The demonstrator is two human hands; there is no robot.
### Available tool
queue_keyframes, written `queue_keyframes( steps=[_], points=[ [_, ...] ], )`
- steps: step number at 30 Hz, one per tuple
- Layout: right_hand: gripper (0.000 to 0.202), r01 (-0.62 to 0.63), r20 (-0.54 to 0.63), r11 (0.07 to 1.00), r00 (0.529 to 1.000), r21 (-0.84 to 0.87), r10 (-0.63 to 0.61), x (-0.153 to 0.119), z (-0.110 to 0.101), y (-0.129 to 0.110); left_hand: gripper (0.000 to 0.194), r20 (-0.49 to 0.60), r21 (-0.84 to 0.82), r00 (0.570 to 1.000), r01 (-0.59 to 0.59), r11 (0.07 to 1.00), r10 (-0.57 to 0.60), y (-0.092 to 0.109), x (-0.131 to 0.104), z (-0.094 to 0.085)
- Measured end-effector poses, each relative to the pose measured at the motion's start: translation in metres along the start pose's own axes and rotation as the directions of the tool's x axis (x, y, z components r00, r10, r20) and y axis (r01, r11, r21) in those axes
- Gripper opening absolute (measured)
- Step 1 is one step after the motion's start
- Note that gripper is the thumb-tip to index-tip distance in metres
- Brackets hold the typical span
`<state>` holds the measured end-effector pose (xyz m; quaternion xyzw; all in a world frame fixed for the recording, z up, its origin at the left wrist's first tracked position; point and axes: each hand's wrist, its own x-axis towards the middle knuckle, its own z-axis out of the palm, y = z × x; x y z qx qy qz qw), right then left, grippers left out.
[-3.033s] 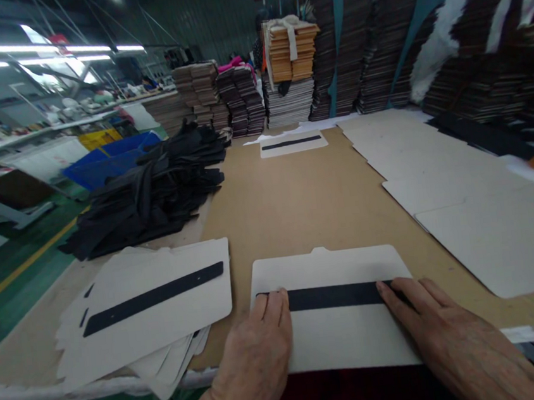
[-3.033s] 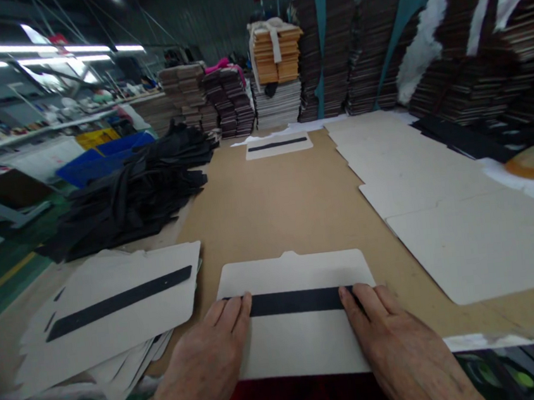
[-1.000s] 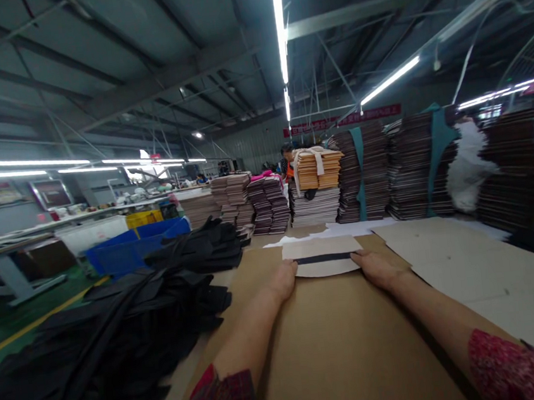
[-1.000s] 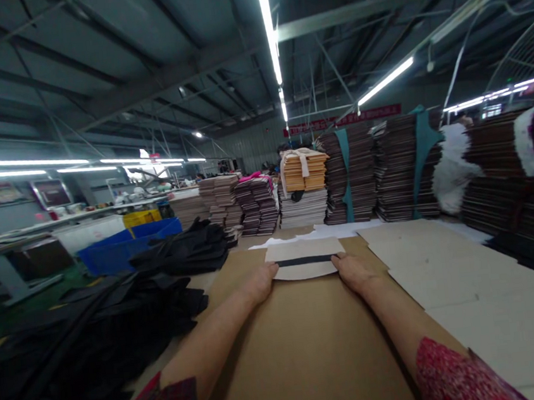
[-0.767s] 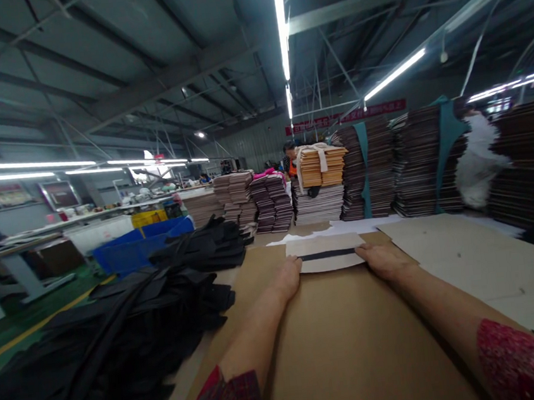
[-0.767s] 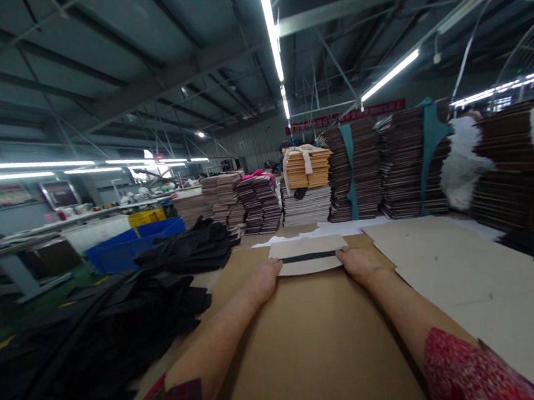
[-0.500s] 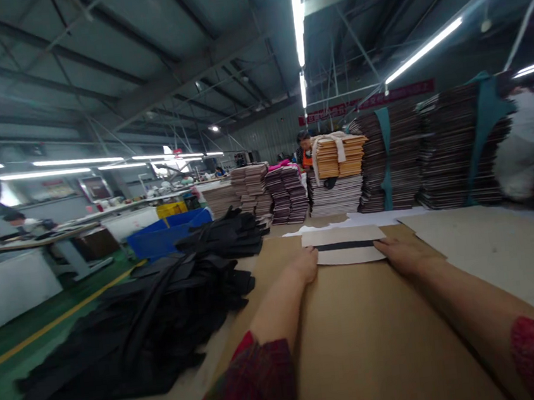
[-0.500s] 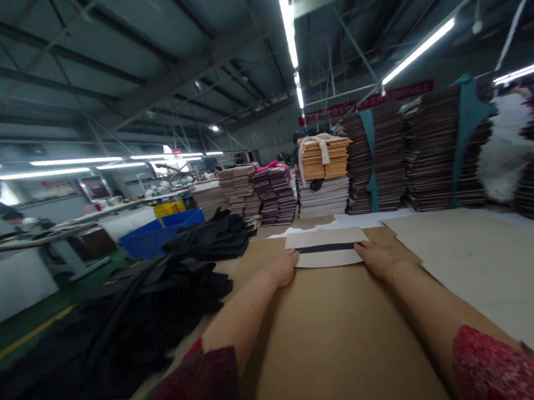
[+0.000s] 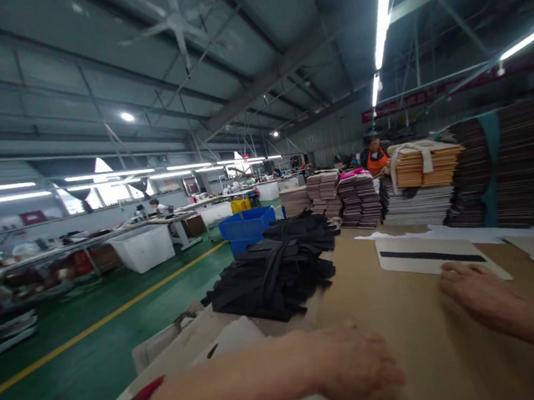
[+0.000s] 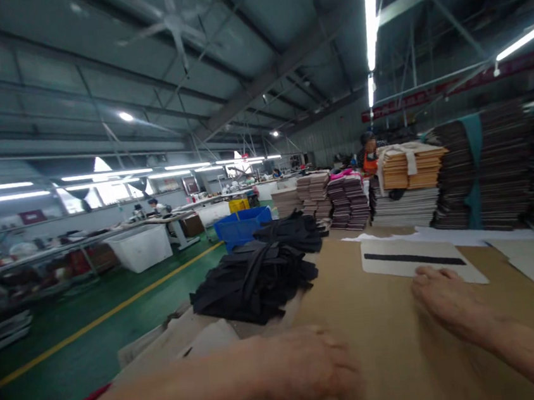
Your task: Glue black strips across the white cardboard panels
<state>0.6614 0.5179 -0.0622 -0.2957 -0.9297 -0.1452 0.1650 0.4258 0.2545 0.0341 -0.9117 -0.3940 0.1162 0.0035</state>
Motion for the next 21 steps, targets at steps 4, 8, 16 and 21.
queue_keyframes(
  steps=[4,8,16,21],
  points=[
    [0.030,0.165,0.082,0.986,0.983,-0.004,-0.164,0.049,-0.067,-0.095,0.048,-0.197,-0.193,0.942,0.235,0.953,-0.272,0.003,-0.111,0.007],
    [0.036,0.054,0.120,0.987,0.990,0.148,-0.072,0.100,-0.110,-0.176,0.047,-0.168,-0.263,0.678,0.668,0.696,-0.715,-0.044,-0.181,0.034],
    [0.020,0.094,0.184,0.932,0.969,0.351,-0.167,0.142,-0.105,-0.284,0.054,-0.123,-0.285,0.421,0.853,0.438,-0.899,-0.106,-0.250,0.092],
    [0.031,-0.088,0.260,0.909,0.965,0.407,-0.022,0.156,-0.072,-0.322,0.085,-0.140,-0.292,0.432,0.842,0.455,-0.891,-0.109,-0.227,0.095]
  ],
)
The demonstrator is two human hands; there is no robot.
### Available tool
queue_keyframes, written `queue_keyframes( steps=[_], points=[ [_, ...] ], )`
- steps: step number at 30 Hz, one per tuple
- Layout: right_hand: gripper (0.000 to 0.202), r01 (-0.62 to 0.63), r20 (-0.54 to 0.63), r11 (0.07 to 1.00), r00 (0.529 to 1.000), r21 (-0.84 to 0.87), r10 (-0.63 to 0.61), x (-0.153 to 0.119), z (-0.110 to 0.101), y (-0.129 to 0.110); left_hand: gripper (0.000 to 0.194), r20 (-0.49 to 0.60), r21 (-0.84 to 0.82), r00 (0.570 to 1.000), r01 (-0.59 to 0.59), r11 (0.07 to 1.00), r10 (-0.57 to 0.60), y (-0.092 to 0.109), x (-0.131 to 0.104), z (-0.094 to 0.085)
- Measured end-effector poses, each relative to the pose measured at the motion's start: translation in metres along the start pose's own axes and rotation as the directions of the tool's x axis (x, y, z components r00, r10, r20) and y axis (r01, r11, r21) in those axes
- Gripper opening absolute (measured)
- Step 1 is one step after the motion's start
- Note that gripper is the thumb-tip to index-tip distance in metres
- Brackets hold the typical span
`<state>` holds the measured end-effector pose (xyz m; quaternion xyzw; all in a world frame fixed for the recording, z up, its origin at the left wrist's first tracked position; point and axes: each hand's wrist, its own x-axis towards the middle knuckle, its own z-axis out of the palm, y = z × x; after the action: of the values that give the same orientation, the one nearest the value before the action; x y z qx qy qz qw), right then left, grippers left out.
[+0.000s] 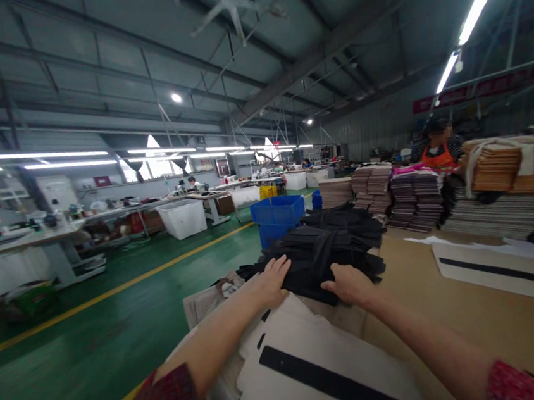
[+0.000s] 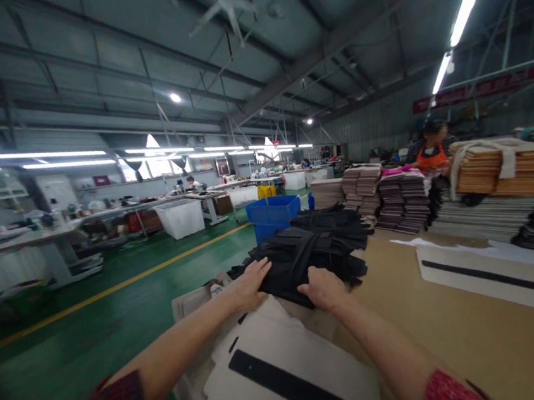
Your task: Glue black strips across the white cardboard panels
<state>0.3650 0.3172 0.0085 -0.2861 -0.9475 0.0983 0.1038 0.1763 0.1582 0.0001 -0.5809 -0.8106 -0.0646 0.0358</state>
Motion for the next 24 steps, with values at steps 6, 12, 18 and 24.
queue_keyframes(
  steps=[6,12,18,24],
  points=[
    [0.016,-0.116,0.007,0.973,0.993,0.200,0.117,0.018,0.018,0.000,0.116,0.100,-0.016,0.988,-0.115,0.993,0.116,0.043,0.034,0.011],
    [0.022,-0.220,0.121,0.896,0.975,0.386,0.188,0.003,0.003,0.045,0.116,0.158,0.036,0.987,-0.027,0.999,0.021,0.053,0.044,0.030],
    [0.026,-0.275,0.131,0.819,0.961,0.503,0.242,-0.069,-0.034,0.128,0.113,0.176,0.044,0.984,0.011,0.999,-0.018,0.059,0.044,0.017],
    [0.027,-0.284,0.011,0.750,0.938,0.598,0.346,-0.177,-0.088,0.171,0.067,-0.250,-0.250,0.968,-0.071,0.965,0.007,0.159,0.009,-0.018]
  ],
)
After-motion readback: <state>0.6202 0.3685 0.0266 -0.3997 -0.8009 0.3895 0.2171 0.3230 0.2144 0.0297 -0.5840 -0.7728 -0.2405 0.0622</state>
